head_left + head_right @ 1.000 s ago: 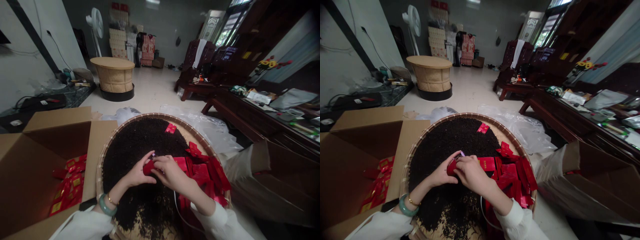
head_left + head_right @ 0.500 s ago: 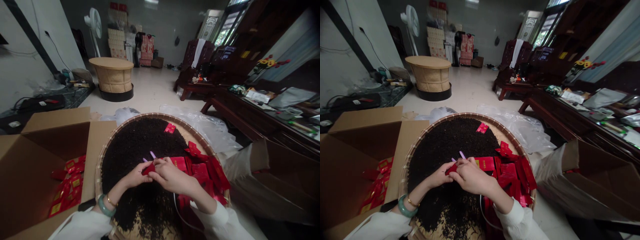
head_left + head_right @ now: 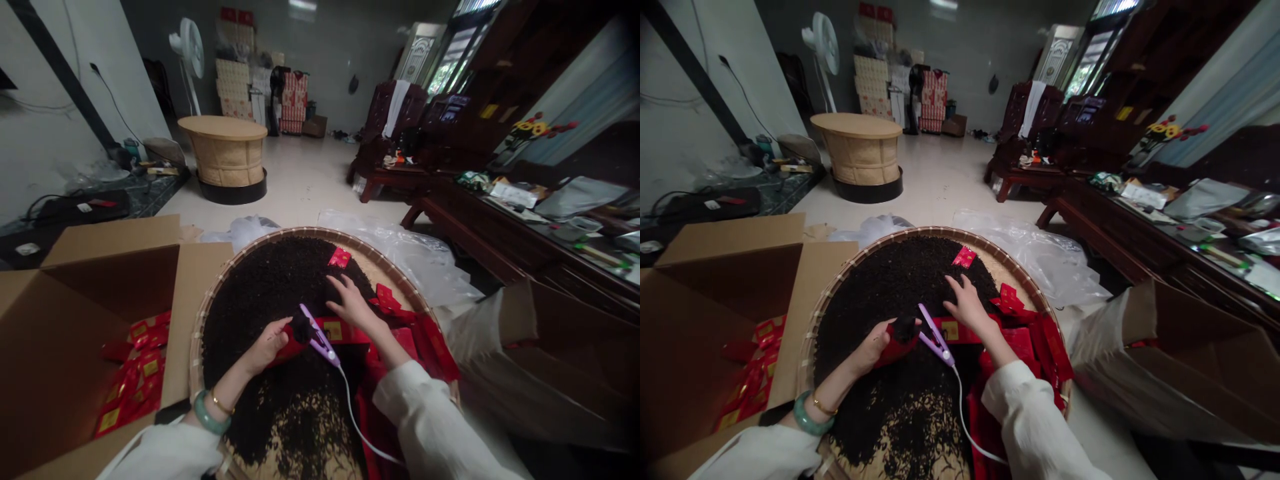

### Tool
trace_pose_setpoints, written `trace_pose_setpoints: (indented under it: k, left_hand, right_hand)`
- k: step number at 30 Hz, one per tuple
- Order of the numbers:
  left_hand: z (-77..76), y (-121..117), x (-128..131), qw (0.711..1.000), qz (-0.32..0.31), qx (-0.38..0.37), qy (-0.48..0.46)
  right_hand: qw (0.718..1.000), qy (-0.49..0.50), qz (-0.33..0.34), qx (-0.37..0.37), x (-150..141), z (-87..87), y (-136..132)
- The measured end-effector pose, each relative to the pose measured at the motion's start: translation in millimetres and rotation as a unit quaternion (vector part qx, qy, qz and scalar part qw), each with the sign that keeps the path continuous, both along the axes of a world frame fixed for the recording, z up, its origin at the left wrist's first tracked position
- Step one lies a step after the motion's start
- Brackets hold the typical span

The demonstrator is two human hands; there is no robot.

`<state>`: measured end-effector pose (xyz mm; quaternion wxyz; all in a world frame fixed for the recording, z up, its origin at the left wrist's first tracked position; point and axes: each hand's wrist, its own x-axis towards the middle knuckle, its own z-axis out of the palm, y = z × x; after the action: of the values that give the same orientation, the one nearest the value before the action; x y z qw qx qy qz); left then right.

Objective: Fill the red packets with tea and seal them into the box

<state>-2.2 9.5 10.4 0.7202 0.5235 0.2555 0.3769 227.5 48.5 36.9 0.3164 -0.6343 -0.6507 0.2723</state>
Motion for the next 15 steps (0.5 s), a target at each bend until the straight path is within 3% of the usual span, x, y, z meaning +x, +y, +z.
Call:
trace_pose_setpoints:
  k: [2, 5, 10, 15]
  left_hand:
    - [0.5, 1.1, -1.7, 1.0, -0.005, 0.027, 0.008]
    - [-3.6, 3.4, -3.2, 0.999, -0.016, 0.051, 0.011]
    - [-11.3, 6.1, -2.6, 0.998, -0.024, 0.06, 0.009]
    - [-5.6, 4.6, -1.9, 0.999, -0.004, 0.039, 0.008]
  right_hand:
    - [0.993, -0.106, 0.001, -0.057, 4.4, -16.4, 9.3]
    - [0.977, -0.207, 0.013, -0.052, 5.0, -29.0, 13.1]
    - [0.976, -0.215, -0.004, -0.021, 8.4, -31.4, 12.0]
    - [0.981, -0.19, -0.042, 0.005, 21.9, -22.9, 13.1]
